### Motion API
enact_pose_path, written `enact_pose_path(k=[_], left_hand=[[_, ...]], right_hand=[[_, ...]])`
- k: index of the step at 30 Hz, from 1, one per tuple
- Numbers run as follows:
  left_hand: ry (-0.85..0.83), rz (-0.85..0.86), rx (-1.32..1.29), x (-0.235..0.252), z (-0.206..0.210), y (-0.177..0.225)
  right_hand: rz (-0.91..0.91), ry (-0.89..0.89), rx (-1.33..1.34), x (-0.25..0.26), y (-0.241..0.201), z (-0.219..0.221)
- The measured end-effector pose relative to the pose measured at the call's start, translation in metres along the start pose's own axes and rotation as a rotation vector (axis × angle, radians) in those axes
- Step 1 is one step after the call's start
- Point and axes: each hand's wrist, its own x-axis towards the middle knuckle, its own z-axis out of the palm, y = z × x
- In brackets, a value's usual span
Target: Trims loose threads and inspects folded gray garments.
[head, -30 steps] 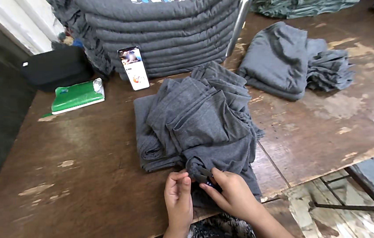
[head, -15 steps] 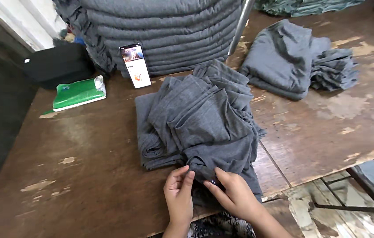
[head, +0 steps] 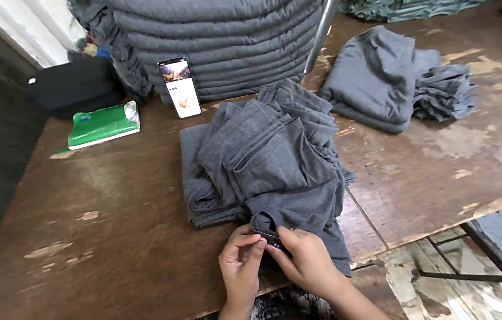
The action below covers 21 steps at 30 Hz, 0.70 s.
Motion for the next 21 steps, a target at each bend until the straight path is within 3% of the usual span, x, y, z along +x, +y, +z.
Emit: enact_pose_path(k=[3, 9, 15, 21], left_hand=[[0.033, -0.012, 0.052, 0.000, 0.000, 0.001], [0.051, -0.046, 0.019, 0.001, 0.003, 0.001], [-0.019, 0.013, 0.124, -0.002, 0.001, 0.000], [-0.007, 0.013, 0.216, -0.001, 0.006, -0.001]], right_hand=[[0.039, 0.015, 0.034, 0.000, -0.001, 0.001], [0.073, 0.194, 0.449, 0.008, -0.004, -0.002], [0.015, 0.358, 0.444, 0.022, -0.009, 0.008], [-0.030, 0.239, 0.545, 0.014, -0.014, 0.005]])
